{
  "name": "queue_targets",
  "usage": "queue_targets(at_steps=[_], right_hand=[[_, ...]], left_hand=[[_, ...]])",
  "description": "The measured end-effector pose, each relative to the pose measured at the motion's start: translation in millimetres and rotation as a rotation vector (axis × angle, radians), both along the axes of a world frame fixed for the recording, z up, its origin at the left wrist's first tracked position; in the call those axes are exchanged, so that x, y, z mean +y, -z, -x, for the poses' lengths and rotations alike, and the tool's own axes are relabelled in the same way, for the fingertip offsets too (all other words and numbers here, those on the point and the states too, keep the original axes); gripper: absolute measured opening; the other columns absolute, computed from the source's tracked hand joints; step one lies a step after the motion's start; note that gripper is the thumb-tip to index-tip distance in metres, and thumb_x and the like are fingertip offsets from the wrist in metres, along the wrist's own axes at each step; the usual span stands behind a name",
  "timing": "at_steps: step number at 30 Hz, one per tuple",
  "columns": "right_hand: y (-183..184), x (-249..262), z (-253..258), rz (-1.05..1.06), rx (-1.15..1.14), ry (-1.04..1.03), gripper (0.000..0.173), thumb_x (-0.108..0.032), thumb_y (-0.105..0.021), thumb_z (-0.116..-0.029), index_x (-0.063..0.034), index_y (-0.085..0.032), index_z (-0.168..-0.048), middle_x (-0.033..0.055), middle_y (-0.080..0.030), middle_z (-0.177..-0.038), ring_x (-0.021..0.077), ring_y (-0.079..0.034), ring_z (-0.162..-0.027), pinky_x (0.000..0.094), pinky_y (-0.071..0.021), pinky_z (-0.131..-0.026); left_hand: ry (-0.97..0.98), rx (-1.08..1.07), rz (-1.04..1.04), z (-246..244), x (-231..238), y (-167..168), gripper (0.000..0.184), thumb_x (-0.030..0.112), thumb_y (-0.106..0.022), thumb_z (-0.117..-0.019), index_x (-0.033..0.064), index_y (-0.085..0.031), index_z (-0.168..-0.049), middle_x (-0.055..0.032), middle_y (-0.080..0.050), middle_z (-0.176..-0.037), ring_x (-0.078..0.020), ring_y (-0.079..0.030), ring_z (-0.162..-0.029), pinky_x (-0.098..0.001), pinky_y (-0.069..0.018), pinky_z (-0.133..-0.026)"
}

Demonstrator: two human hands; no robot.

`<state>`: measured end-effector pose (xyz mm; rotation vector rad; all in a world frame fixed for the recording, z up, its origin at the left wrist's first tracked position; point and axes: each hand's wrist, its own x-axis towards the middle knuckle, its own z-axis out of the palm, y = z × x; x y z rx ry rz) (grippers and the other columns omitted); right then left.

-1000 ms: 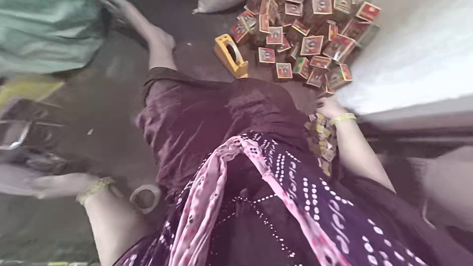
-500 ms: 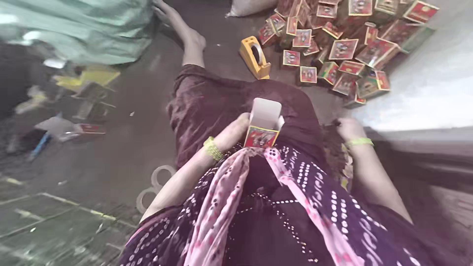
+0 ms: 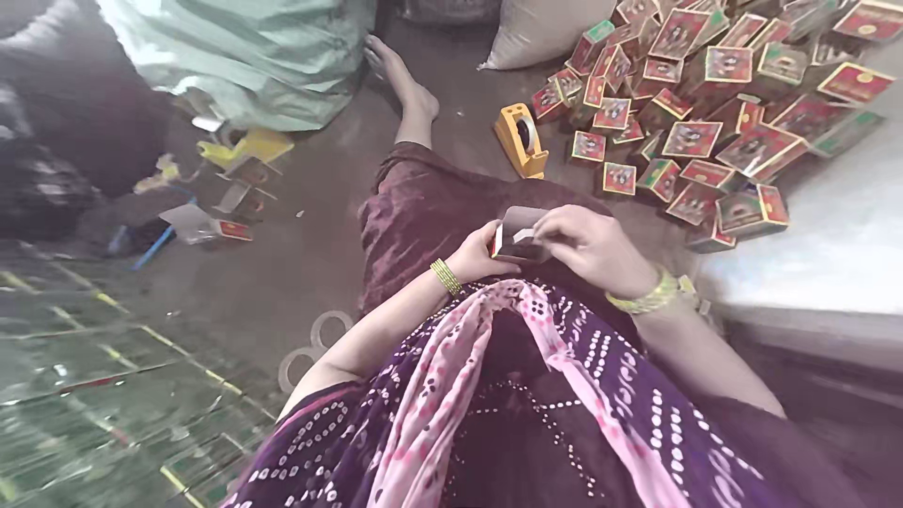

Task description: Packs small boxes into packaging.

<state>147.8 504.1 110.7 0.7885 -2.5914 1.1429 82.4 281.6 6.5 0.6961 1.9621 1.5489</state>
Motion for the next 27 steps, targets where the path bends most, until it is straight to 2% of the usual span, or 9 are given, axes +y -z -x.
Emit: queue_targets(at_steps=[4,9,12,16,18,20,23,25,27], right_hand=[[25.9,-25.1,11.2,-0.099,0.112,-0.186,0.02,-0.004,-0.059,-0.1009,-0.0012,-0.072,-0.116,0.0112,-0.073,-0.113,0.019,-0.07,-0.109,0.0349,-0.0572,-0.099],[26.9,-26.7,16.7,-0.112,0.122,-0.292,0.022,-0.003,-0.058,-0.1002,-0.0059,-0.076,-0.112,0.0092,-0.073,-0.113,0.02,-0.069,-0.113,0.0366,-0.0561,-0.101],[17.3,-18.4,19.3,-0.26,0.174,-0.248,0.026,-0.002,-0.056,-0.0992,-0.0111,-0.078,-0.112,0.0049,-0.074,-0.111,0.0237,-0.066,-0.11,0.0422,-0.0527,-0.099],[15.3,-21.2,20.2,-0.371,0.197,-0.306,0.023,0.002,-0.055,-0.099,-0.0036,-0.075,-0.108,0.0113,-0.074,-0.107,0.0263,-0.069,-0.108,0.0394,-0.0564,-0.098],[25.2,-28.5,20.9,-0.359,0.213,-0.353,0.021,0.001,-0.053,-0.1012,-0.0027,-0.074,-0.104,0.0112,-0.073,-0.105,0.0254,-0.069,-0.107,0.0387,-0.0559,-0.097],[36.0,-33.9,24.0,-0.339,0.216,-0.361,0.023,0.001,-0.052,-0.1013,-0.0029,-0.075,-0.102,0.0108,-0.073,-0.103,0.0243,-0.068,-0.105,0.0392,-0.0542,-0.096],[46.1,-36.6,24.8,-0.337,0.169,-0.351,0.024,-0.002,-0.054,-0.0984,-0.0058,-0.077,-0.107,0.0108,-0.075,-0.104,0.0236,-0.071,-0.104,0.0388,-0.0577,-0.094],[44.6,-37.0,23.3,-0.348,0.061,-0.345,0.03,-0.009,-0.052,-0.0978,-0.0075,-0.075,-0.117,0.011,-0.075,-0.108,0.0232,-0.072,-0.106,0.0401,-0.0582,-0.094],[41.5,-36.7,21.6,-0.404,-0.078,-0.347,0.033,-0.016,-0.047,-0.0992,-0.0074,-0.069,-0.122,0.0099,-0.073,-0.105,0.0229,-0.07,-0.102,0.0422,-0.0556,-0.094]], left_hand=[[0.067,0.034,-0.009,2.2,-8.0,3.4,0.078,0.018,-0.092,-0.0687,0.0,-0.054,-0.134,-0.0072,-0.071,-0.113,-0.0075,-0.068,-0.104,-0.0311,-0.0566,-0.096],[0.188,0.008,-0.052,8.6,-14.3,3.5,0.071,0.008,-0.087,-0.0716,-0.0004,-0.054,-0.133,-0.0078,-0.07,-0.112,-0.0074,-0.068,-0.102,-0.0301,-0.0567,-0.093],[0.23,-0.023,-0.065,11.7,-13.3,2.7,0.07,0.009,-0.087,-0.0727,0.0016,-0.054,-0.134,-0.006,-0.071,-0.112,-0.006,-0.068,-0.103,-0.0292,-0.0567,-0.093],[0.262,-0.031,0.036,11.3,-11.6,-2.9,0.074,0.008,-0.086,-0.0737,0.0022,-0.051,-0.139,-0.0083,-0.07,-0.114,-0.0083,-0.068,-0.103,-0.0311,-0.0567,-0.093],[0.292,-0.048,0.069,11.0,-10.4,-1.3,0.073,0.004,-0.084,-0.0735,0.0015,-0.051,-0.138,-0.0097,-0.07,-0.112,-0.0107,-0.068,-0.1,-0.0331,-0.0564,-0.091],[0.308,-0.061,0.058,10.3,-9.6,5.1,0.071,0.005,-0.084,-0.0729,0.0022,-0.052,-0.136,-0.0071,-0.07,-0.113,-0.0077,-0.066,-0.102,-0.0302,-0.0552,-0.093],[0.262,-0.057,0.068,6.6,-9.1,15.2,0.068,0.011,-0.085,-0.0748,0.0033,-0.055,-0.136,-0.0057,-0.07,-0.116,-0.006,-0.066,-0.106,-0.0283,-0.0539,-0.096],[0.234,-0.027,0.083,6.9,-8.8,17.9,0.063,0.014,-0.084,-0.077,0.0029,-0.057,-0.133,-0.0057,-0.07,-0.114,-0.006,-0.066,-0.104,-0.0286,-0.0538,-0.095],[0.23,-0.039,0.108,8.5,-7.5,15.4,0.072,0.015,-0.084,-0.0756,0.0024,-0.052,-0.138,-0.0064,-0.07,-0.117,-0.007,-0.066,-0.107,-0.0307,-0.0542,-0.098]])
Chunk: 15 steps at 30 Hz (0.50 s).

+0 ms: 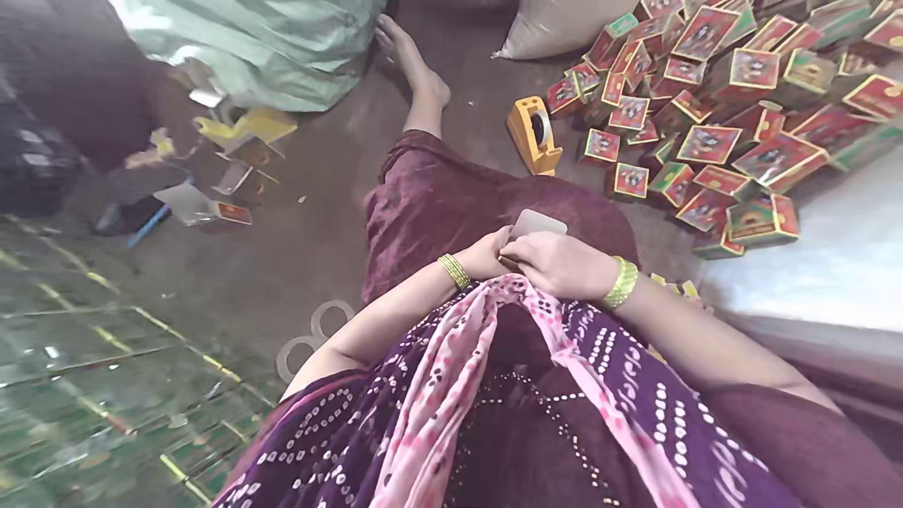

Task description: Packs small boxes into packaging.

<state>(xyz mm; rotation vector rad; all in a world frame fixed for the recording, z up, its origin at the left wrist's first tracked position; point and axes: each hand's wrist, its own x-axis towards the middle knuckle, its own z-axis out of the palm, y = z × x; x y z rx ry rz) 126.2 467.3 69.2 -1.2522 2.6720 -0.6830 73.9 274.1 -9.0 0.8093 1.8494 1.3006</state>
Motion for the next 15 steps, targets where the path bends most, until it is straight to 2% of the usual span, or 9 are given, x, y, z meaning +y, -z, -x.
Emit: queue_targets(at_steps=[3,5,6,8,10,11,12,14,15], right_hand=[[3.4,3.2,-6.0,0.014,0.048,0.046,0.027,-0.019,-0.049,-0.1006,-0.0072,-0.067,-0.117,0.0089,-0.072,-0.097,0.0242,-0.069,-0.097,0.0452,-0.0538,-0.094],[2.2,10.1,-10.1,0.244,0.133,0.232,0.023,-0.021,-0.059,-0.0993,-0.0068,-0.071,-0.114,0.0088,-0.073,-0.107,0.0222,-0.067,-0.108,0.0447,-0.0528,-0.101],[1.7,14.0,-12.4,0.405,0.142,0.366,0.025,-0.02,-0.065,-0.0973,-0.0033,-0.069,-0.116,0.0115,-0.071,-0.111,0.0229,-0.065,-0.111,0.0448,-0.0533,-0.1],[3.5,18.6,-13.7,0.729,0.0,0.669,0.035,-0.017,-0.07,-0.0941,-0.0022,-0.056,-0.123,0.0092,-0.067,-0.115,0.0173,-0.067,-0.104,0.0367,-0.0591,-0.089],[6.8,16.6,-13.6,1.009,-0.393,0.9,0.041,-0.013,-0.07,-0.0936,-0.0083,-0.049,-0.129,0.0048,-0.065,-0.113,0.0145,-0.066,-0.101,0.033,-0.0583,-0.086],[8.5,13.8,-13.2,1.117,-0.613,0.953,0.038,-0.013,-0.067,-0.0966,-0.0094,-0.049,-0.13,0.0044,-0.065,-0.11,0.0141,-0.066,-0.097,0.0326,-0.0581,-0.084],[9.6,11.4,-12.8,1.21,-0.82,0.947,0.032,-0.015,-0.062,-0.1011,-0.008,-0.05,-0.131,0.0068,-0.067,-0.107,0.0165,-0.068,-0.095,0.0357,-0.0592,-0.084],[10.1,4.5,-13.3,1.257,-1.12,0.828,0.026,-0.019,-0.052,-0.1053,-0.006,-0.055,-0.128,0.01,-0.071,-0.104,0.0183,-0.07,-0.094,0.0375,-0.0597,-0.086],[10.1,1.3,-12.7,1.234,-1.197,0.776,0.027,-0.016,-0.05,-0.1037,-0.0039,-0.056,-0.128,0.012,-0.072,-0.106,0.0194,-0.071,-0.096,0.0379,-0.0602,-0.087]], left_hand=[[-0.018,-0.023,-0.039,-1.7,4.5,-1.0,0.079,0.013,-0.085,-0.0749,0.0009,-0.045,-0.142,-0.0092,-0.069,-0.119,-0.0095,-0.066,-0.108,-0.0327,-0.0544,-0.099],[-0.161,-0.04,-0.15,-5.5,5.1,-3.4,0.087,0.012,-0.083,-0.0741,0.0015,-0.037,-0.146,-0.0101,-0.068,-0.121,-0.0109,-0.068,-0.109,-0.0336,-0.0566,-0.098],[-0.257,-0.037,-0.233,-8.2,5.0,-3.2,0.093,0.015,-0.084,-0.0744,0.0023,-0.031,-0.149,-0.0113,-0.065,-0.125,-0.0127,-0.067,-0.111,-0.0353,-0.0575,-0.098],[-0.39,0.04,-0.375,-11.0,3.6,-2.2,0.101,0.022,-0.086,-0.0797,0.004,-0.02,-0.154,-0.015,-0.054,-0.137,-0.0178,-0.063,-0.119,-0.0388,-0.0569,-0.1],[-0.436,0.109,-0.47,-13.0,2.3,-1.3,0.107,0.023,-0.085,-0.0832,0.0056,-0.009,-0.156,-0.0163,-0.057,-0.133,-0.0224,-0.065,-0.117,-0.0438,-0.0585,-0.099],[-0.417,0.155,-0.501,-13.8,1.3,-1.9,0.104,0.023,-0.083,-0.0853,0.0057,-0.009,-0.156,-0.0162,-0.057,-0.133,-0.0225,-0.066,-0.116,-0.0443,-0.0586,-0.098],[-0.384,0.221,-0.528,-14.4,0.8,-1.7,0.097,0.023,-0.081,-0.0876,0.0049,-0.014,-0.155,-0.0155,-0.059,-0.133,-0.0209,-0.066,-0.116,-0.0434,-0.0581,-0.099],[-0.313,0.31,-0.599,-15.8,0.8,1.5,0.075,0.021,-0.079,-0.0897,0.0021,-0.035,-0.148,-0.0149,-0.063,-0.129,-0.0192,-0.068,-0.112,-0.042,-0.0587,-0.099],[-0.275,0.34,-0.629,-14.8,1.1,3.3,0.063,0.019,-0.079,-0.0902,0.0005,-0.046,-0.14,-0.0152,-0.062,-0.126,-0.0199,-0.066,-0.112,-0.0419,-0.0573,-0.099]])
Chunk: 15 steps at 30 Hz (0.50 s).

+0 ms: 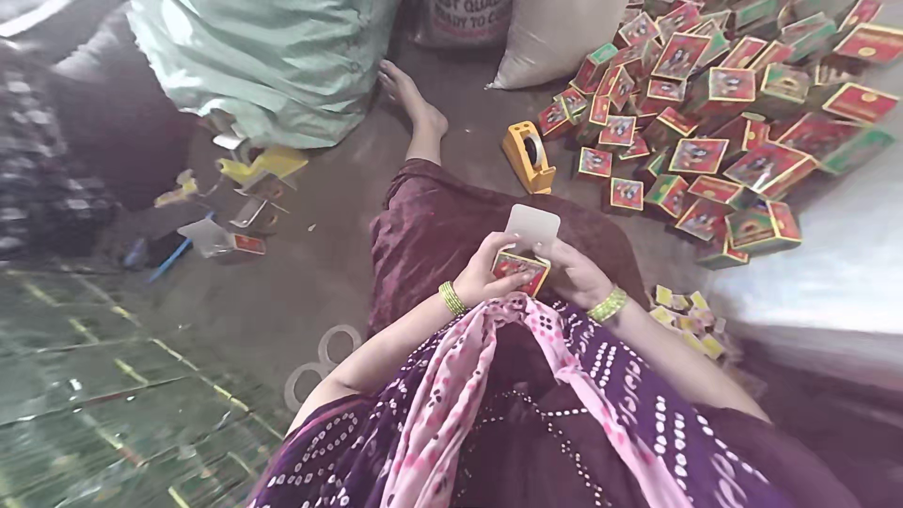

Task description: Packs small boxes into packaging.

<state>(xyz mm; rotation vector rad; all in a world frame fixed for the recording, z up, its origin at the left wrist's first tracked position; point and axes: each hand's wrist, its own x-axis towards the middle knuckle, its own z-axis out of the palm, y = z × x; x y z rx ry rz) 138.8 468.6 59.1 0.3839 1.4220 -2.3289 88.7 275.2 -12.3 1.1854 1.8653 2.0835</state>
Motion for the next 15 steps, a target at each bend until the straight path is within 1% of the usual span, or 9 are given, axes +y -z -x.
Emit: queue_targets(at_steps=[1,3,5,6,8,10,11,13,15], right_hand=[[0.5,-3.5,1.0,-0.016,-0.024,-0.036,0.027,-0.01,-0.052,-0.1009,-0.0026,-0.057,-0.126,0.0127,-0.072,-0.106,0.0195,-0.071,-0.095,0.0373,-0.0605,-0.086],[2.0,-8.5,1.2,-0.163,-0.027,0.001,0.03,0.0,-0.06,-0.0949,-0.0011,-0.059,-0.125,0.0136,-0.073,-0.105,0.0199,-0.072,-0.093,0.0362,-0.0617,-0.082],[4.5,-6.6,2.6,-0.386,0.201,0.079,0.038,0.004,-0.069,-0.0896,-0.0007,-0.059,-0.126,0.0099,-0.073,-0.111,0.017,-0.073,-0.099,0.033,-0.0624,-0.087],[8.0,-3.4,3.7,-0.489,0.371,0.121,0.033,0.001,-0.072,-0.0874,0.0,-0.065,-0.12,0.0081,-0.072,-0.112,0.0157,-0.071,-0.099,0.0321,-0.0616,-0.087],[7.0,4.7,4.9,-0.579,0.623,0.104,0.014,-0.012,-0.07,-0.0924,-0.0042,-0.077,-0.102,0.0071,-0.071,-0.114,0.0164,-0.068,-0.103,0.0328,-0.0593,-0.088],[0.8,6.7,5.8,-0.615,0.723,0.022,0.018,-0.021,-0.07,-0.096,-0.0071,-0.079,-0.088,0.0069,-0.075,-0.11,0.017,-0.07,-0.105,0.0334,-0.0597,-0.09],[-0.7,5.2,6.9,-0.635,0.747,0.003,0.017,-0.02,-0.075,-0.0936,-0.0066,-0.077,-0.083,0.0073,-0.076,-0.107,0.0167,-0.071,-0.104,0.0319,-0.0607,-0.088],[-3.4,3.0,11.1,-0.707,0.758,-0.026,0.014,-0.018,-0.083,-0.0862,-0.006,-0.077,-0.084,0.0063,-0.076,-0.102,0.0151,-0.072,-0.099,0.0297,-0.0621,-0.085],[-6.9,0.3,13.0,-0.81,0.784,-0.085,0.017,-0.019,-0.083,-0.0863,-0.0069,-0.079,-0.097,0.0043,-0.076,-0.104,0.0123,-0.072,-0.097,0.0289,-0.0625,-0.084]], left_hand=[[0.017,0.027,-0.004,0.8,-0.4,1.7,0.051,0.019,-0.079,-0.0896,0.0004,-0.054,-0.13,-0.015,-0.063,-0.122,-0.0202,-0.065,-0.111,-0.0412,-0.0569,-0.097],[0.034,0.024,0.026,0.5,-2.7,2.8,0.038,0.02,-0.08,-0.0883,0.0015,-0.059,-0.113,-0.0128,-0.062,-0.116,-0.0165,-0.064,-0.106,-0.0355,-0.0573,-0.092],[0.038,-0.064,0.046,1.7,-3.2,-0.3,0.038,0.02,-0.082,-0.0863,-0.0001,-0.059,-0.108,-0.0124,-0.062,-0.115,-0.0147,-0.064,-0.104,-0.0341,-0.0578,-0.09],[0.036,-0.133,0.035,1.7,-3.0,-3.7,0.043,0.018,-0.083,-0.0844,-0.0023,-0.057,-0.113,-0.0128,-0.063,-0.116,-0.0154,-0.066,-0.103,-0.0353,-0.0592,-0.09],[0.016,-0.291,-0.031,1.4,-1.7,-10.0,0.064,0.009,-0.086,-0.0787,-0.0018,-0.045,-0.127,-0.0151,-0.067,-0.116,-0.0223,-0.071,-0.103,-0.0429,-0.0612,-0.091],[0.001,-0.384,-0.068,3.2,-2.4,-12.1,0.08,0.005,-0.088,-0.0731,0.0033,-0.033,-0.131,-0.0153,-0.067,-0.115,-0.0258,-0.071,-0.103,-0.0454,-0.0606,-0.092],[-0.002,-0.397,-0.072,3.6,-3.3,-11.3,0.084,0.005,-0.089,-0.0712,0.0039,-0.031,-0.132,-0.0154,-0.068,-0.114,-0.0259,-0.071,-0.102,-0.0451,-0.0608,-0.091],[0.003,-0.391,-0.076,5.3,-3.1,-9.3,0.086,0.006,-0.09,-0.0696,0.0027,-0.033,-0.133,-0.0146,-0.068,-0.113,-0.0244,-0.071,-0.102,-0.0437,-0.0609,-0.091],[-0.001,-0.396,-0.073,5.1,-4.2,-7.2,0.087,0.006,-0.09,-0.0689,0.0022,-0.034,-0.135,-0.014,-0.068,-0.112,-0.0232,-0.071,-0.102,-0.0431,-0.0608,-0.091]])
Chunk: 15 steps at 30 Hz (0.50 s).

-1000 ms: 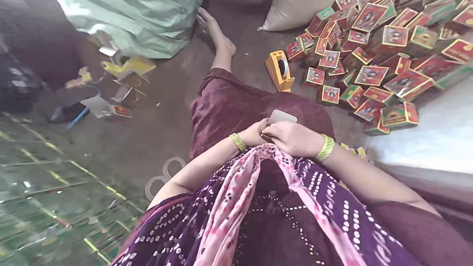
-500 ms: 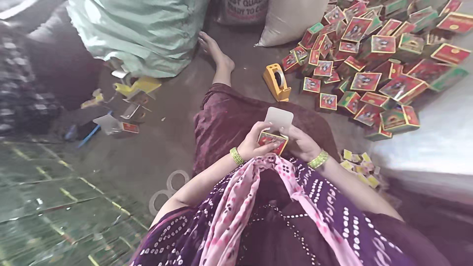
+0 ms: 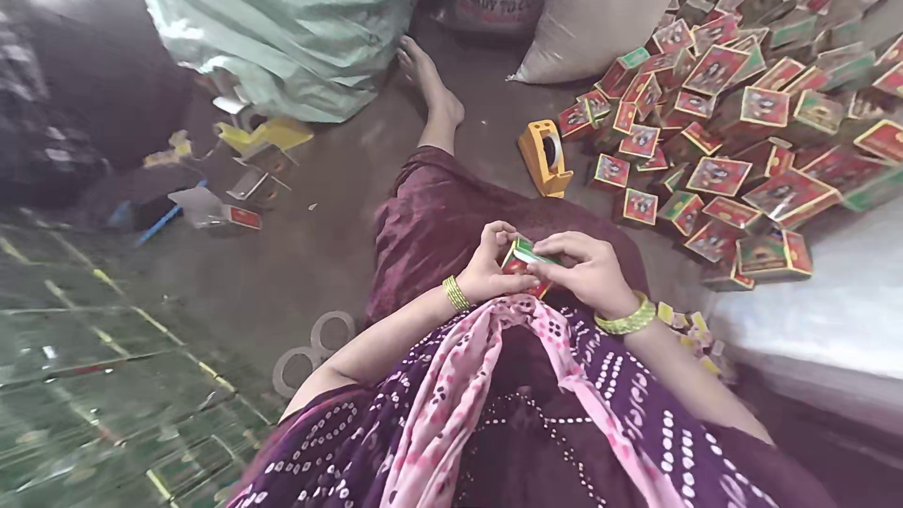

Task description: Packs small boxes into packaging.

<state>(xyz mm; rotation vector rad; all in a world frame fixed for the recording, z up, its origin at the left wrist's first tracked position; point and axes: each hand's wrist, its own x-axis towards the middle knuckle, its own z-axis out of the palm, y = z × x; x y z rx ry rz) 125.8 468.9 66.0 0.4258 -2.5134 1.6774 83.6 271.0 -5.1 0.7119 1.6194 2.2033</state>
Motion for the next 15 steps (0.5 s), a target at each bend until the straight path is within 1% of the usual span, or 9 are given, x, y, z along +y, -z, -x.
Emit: queue_targets(at_steps=[1,2,3,5,7,11,15], right_hand=[[-2.2,-0.6,0.9,-0.053,0.015,-0.022,0.017,-0.019,-0.081,-0.0891,-0.0075,-0.08,-0.102,0.0035,-0.076,-0.105,0.011,-0.072,-0.098,0.0287,-0.0625,-0.085],[-4.0,-1.5,1.8,-0.071,0.027,-0.037,0.017,-0.018,-0.079,-0.091,-0.0076,-0.08,-0.104,0.003,-0.076,-0.104,0.0102,-0.072,-0.097,0.0283,-0.0626,-0.085],[-5.6,-1.0,4.2,-0.054,0.037,-0.044,0.015,-0.016,-0.078,-0.0912,-0.0071,-0.08,-0.103,0.0029,-0.076,-0.101,0.0102,-0.072,-0.094,0.0283,-0.063,-0.084],[-9.3,3.2,10.3,0.024,0.033,-0.046,0.011,-0.01,-0.08,-0.0887,-0.005,-0.08,-0.098,0.0037,-0.076,-0.095,0.0116,-0.073,-0.089,0.0288,-0.0635,-0.082],[-12.3,6.8,13.9,0.039,0.008,-0.069,0.011,-0.01,-0.08,-0.088,-0.0047,-0.08,-0.097,0.0038,-0.076,-0.095,0.0122,-0.073,-0.09,0.029,-0.0635,-0.082],[-15.8,2.5,12.2,-0.054,-0.007,-0.089,0.013,-0.014,-0.077,-0.0909,-0.0058,-0.079,-0.101,0.0026,-0.072,-0.097,0.0098,-0.07,-0.091,0.0263,-0.0622,-0.081],[-15.6,-4.3,8.9,-0.126,-0.005,0.009,0.011,-0.013,-0.076,-0.0903,-0.0079,-0.078,-0.099,0.0012,-0.07,-0.093,0.0069,-0.068,-0.087,0.0227,-0.0602,-0.077]], left_hand=[[-0.001,-0.002,0.007,0.1,-0.5,0.6,0.089,0.006,-0.091,-0.0688,0.0022,-0.033,-0.136,-0.0139,-0.068,-0.113,-0.0231,-0.071,-0.102,-0.0432,-0.0609,-0.091],[0.003,-0.002,0.015,0.3,-2.1,0.9,0.091,0.006,-0.091,-0.0687,0.0021,-0.032,-0.138,-0.014,-0.068,-0.114,-0.0232,-0.071,-0.103,-0.0434,-0.0609,-0.092],[0.008,0.006,0.014,1.1,-3.4,0.8,0.093,0.005,-0.091,-0.0684,0.0021,-0.031,-0.139,-0.0142,-0.068,-0.115,-0.0236,-0.071,-0.104,-0.0437,-0.0606,-0.092],[0.02,0.018,-0.001,1.7,-4.4,0.0,0.095,0.005,-0.092,-0.0672,0.0026,-0.03,-0.14,-0.0144,-0.067,-0.117,-0.0244,-0.071,-0.104,-0.0443,-0.0611,-0.092],[0.025,0.008,-0.006,1.1,-4.7,-1.4,0.097,0.006,-0.093,-0.0663,0.003,-0.03,-0.141,-0.0144,-0.066,-0.118,-0.0247,-0.071,-0.103,-0.0447,-0.0615,-0.091],[0.01,-0.029,0.045,0.9,-6.8,-2.7,0.097,0.008,-0.093,-0.0659,0.0046,-0.032,-0.141,-0.0128,-0.067,-0.119,-0.0232,-0.071,-0.104,-0.0437,-0.0612,-0.091],[0.0,-0.022,0.033,0.9,-4.8,-2.8,0.094,0.005,-0.093,-0.0656,0.0043,-0.034,-0.139,-0.0122,-0.067,-0.115,-0.0227,-0.071,-0.103,-0.0437,-0.0611,-0.091]])
